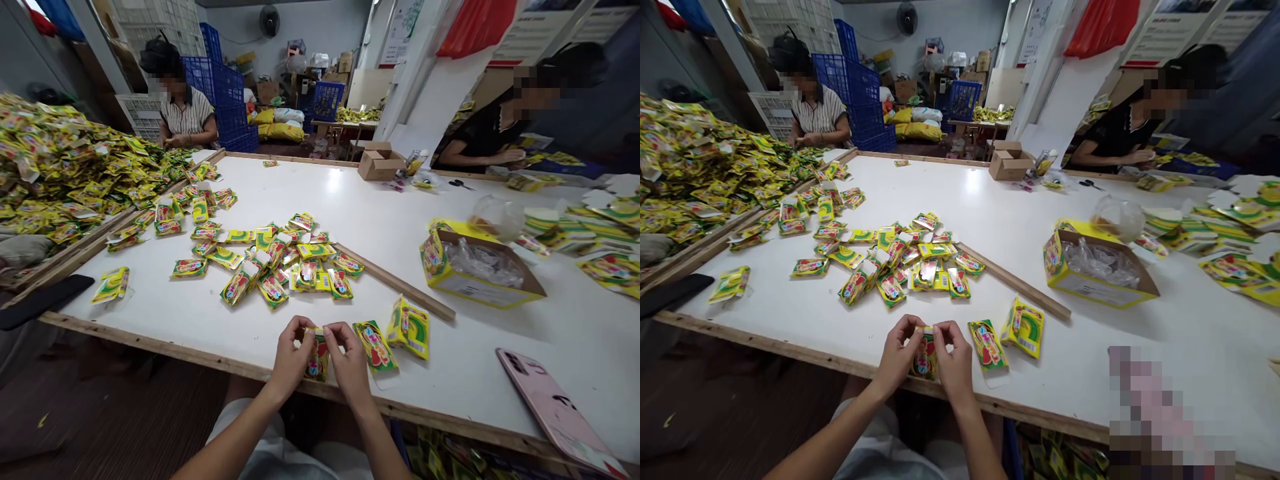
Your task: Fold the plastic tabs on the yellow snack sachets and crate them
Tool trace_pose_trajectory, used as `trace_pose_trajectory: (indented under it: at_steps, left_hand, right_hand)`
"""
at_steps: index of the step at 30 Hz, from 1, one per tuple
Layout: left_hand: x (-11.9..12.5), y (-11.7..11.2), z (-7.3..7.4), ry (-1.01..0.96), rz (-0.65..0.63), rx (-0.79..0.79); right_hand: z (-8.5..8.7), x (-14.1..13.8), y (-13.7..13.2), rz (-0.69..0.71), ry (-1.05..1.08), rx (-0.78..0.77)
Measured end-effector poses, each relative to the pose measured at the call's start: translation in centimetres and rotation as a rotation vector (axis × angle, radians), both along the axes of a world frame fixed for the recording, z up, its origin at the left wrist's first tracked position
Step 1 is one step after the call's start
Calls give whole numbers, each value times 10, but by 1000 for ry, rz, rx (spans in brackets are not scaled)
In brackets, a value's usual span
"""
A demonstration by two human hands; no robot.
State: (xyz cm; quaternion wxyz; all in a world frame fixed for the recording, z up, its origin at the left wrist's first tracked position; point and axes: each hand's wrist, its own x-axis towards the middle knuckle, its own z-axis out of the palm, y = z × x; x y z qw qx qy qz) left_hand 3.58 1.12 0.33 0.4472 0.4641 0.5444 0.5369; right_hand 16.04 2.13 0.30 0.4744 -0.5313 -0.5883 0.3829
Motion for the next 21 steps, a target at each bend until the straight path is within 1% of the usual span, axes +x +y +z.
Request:
trace_pose_trajectory:
  at_steps: [4,7,10,13,17,19,21]
  left_hand:
    - [-7,-6,-7,-70,-59,3]
    - [-11,-8,-9,-78,-92,-6]
    - [-13,-8,-9,-75,-118,-2]
    - [-14,-7,-8,-72,-117,21]
    - [-15,-8,-7,-59,-129,32]
    - [-15,-10,-7,-64,-154,47]
    - [-15,-13,-6,-88,-200,77]
  right_hand:
    - [-9,4,-3,27,38,10]
    - [-14,7,-5,21,56,13]
    - [-13,11,-8,41,62,17]
    - [-12,13,-11,73,55,21]
    - [-16,2,-15,43,53,5]
    - [-14,1,-19,42,47,1]
    - [-2,16,-26,35,-13,30]
